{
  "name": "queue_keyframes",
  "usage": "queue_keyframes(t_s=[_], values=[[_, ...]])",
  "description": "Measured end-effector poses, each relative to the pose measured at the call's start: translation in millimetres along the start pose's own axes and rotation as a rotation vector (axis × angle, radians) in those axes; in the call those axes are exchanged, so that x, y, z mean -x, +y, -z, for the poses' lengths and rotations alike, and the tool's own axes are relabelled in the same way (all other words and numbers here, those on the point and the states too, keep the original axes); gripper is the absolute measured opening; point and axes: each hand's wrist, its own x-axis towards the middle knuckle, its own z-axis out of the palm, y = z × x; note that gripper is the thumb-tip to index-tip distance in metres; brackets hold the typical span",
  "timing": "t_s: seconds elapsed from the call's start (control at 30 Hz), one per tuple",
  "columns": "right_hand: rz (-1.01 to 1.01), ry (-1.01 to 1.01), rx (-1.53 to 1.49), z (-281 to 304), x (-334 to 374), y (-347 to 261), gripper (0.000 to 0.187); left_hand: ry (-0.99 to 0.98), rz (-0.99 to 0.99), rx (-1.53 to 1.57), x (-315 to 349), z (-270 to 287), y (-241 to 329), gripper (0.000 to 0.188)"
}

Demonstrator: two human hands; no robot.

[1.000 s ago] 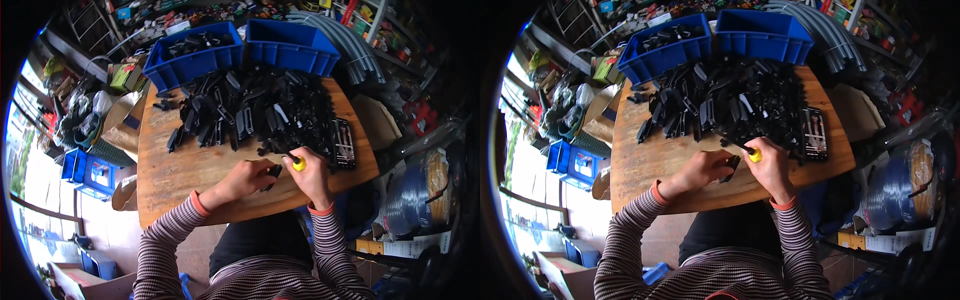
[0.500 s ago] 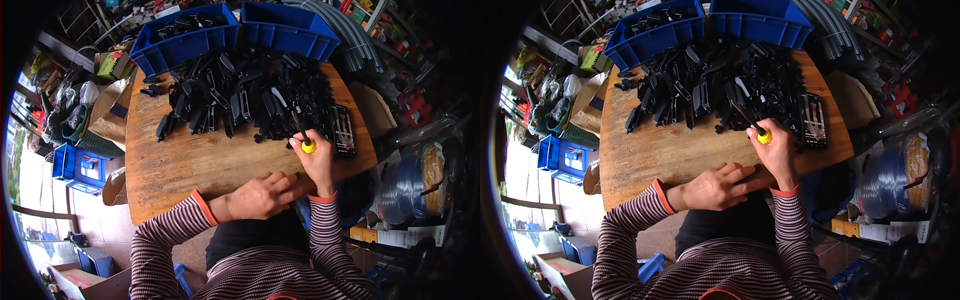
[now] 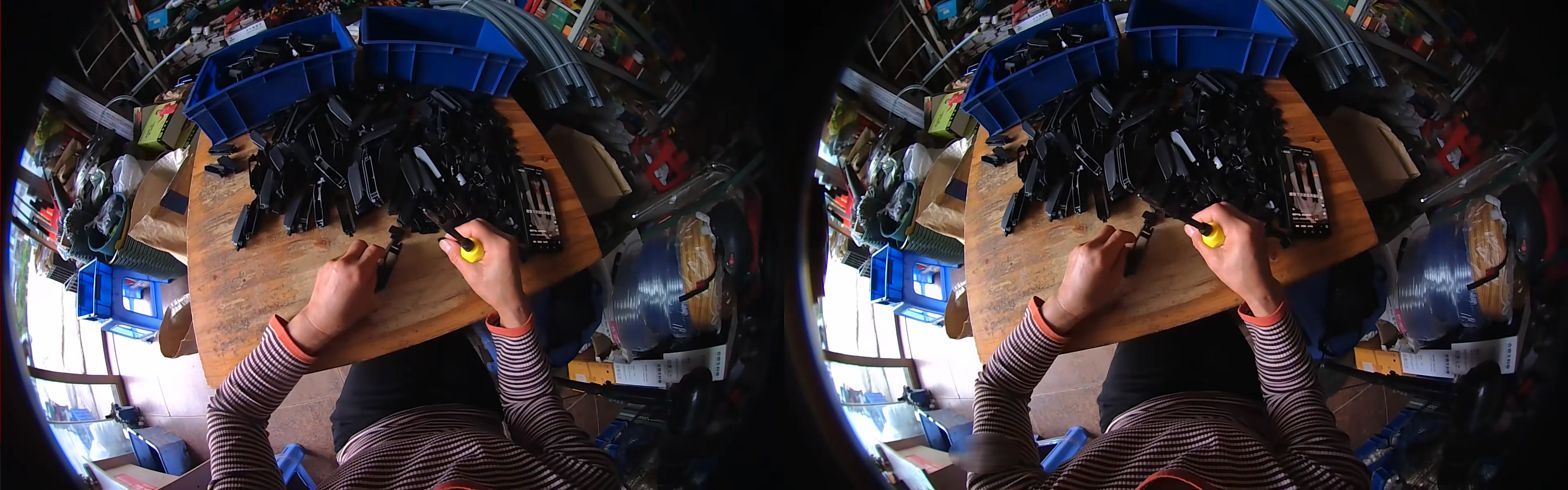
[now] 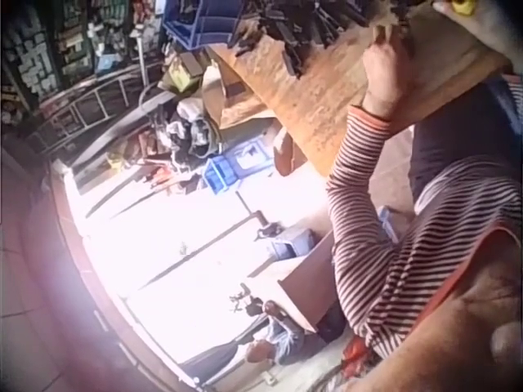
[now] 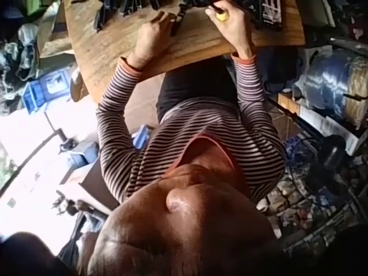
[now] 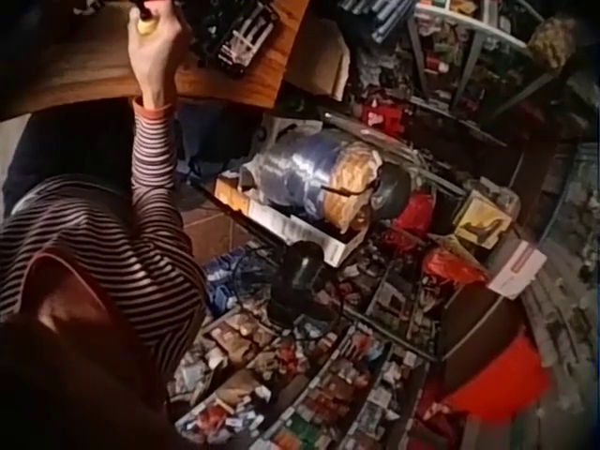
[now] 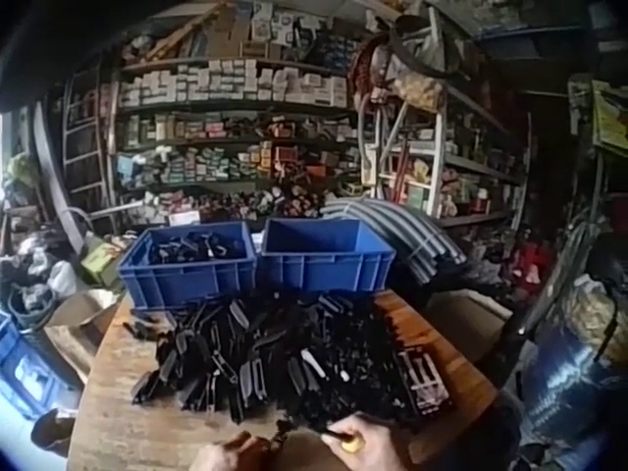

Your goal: Assembling small plastic components using a manual screwdriver.

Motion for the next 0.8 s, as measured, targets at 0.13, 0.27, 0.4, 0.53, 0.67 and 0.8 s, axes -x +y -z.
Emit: queue_keyframes(t_s=[0.13,0.27,0.4,0.53,0.67,0.8], values=[[0.017,-0.021,0.039,-4.1,-3.4,-5.7,0.015,-0.011,-0.135,-0.164,1.5,7.1,5.1,0.03],[0.016,-0.053,0.021,-6.5,-4.1,-7.8,0.016,-0.094,-0.46,-0.324,3.2,10.5,0.7,0.033],[0.001,-0.067,0.06,-2.9,-4.1,-5.9,0.015,-0.126,-0.47,-0.322,4.8,13.5,-6.5,0.033],[0.0,-0.083,0.039,-6.7,-6.0,-8.1,0.015,-0.17,-0.441,-0.177,2.1,15.6,-10.1,0.031],[0.063,-0.083,0.033,-11.3,-5.5,-8.2,0.015,-0.178,-0.535,-0.207,4.3,9.9,-7.9,0.03],[0.058,-0.094,0.022,-14.8,-6.3,-8.6,0.015,-0.151,-0.586,-0.195,7.5,3.4,-1.6,0.031]])
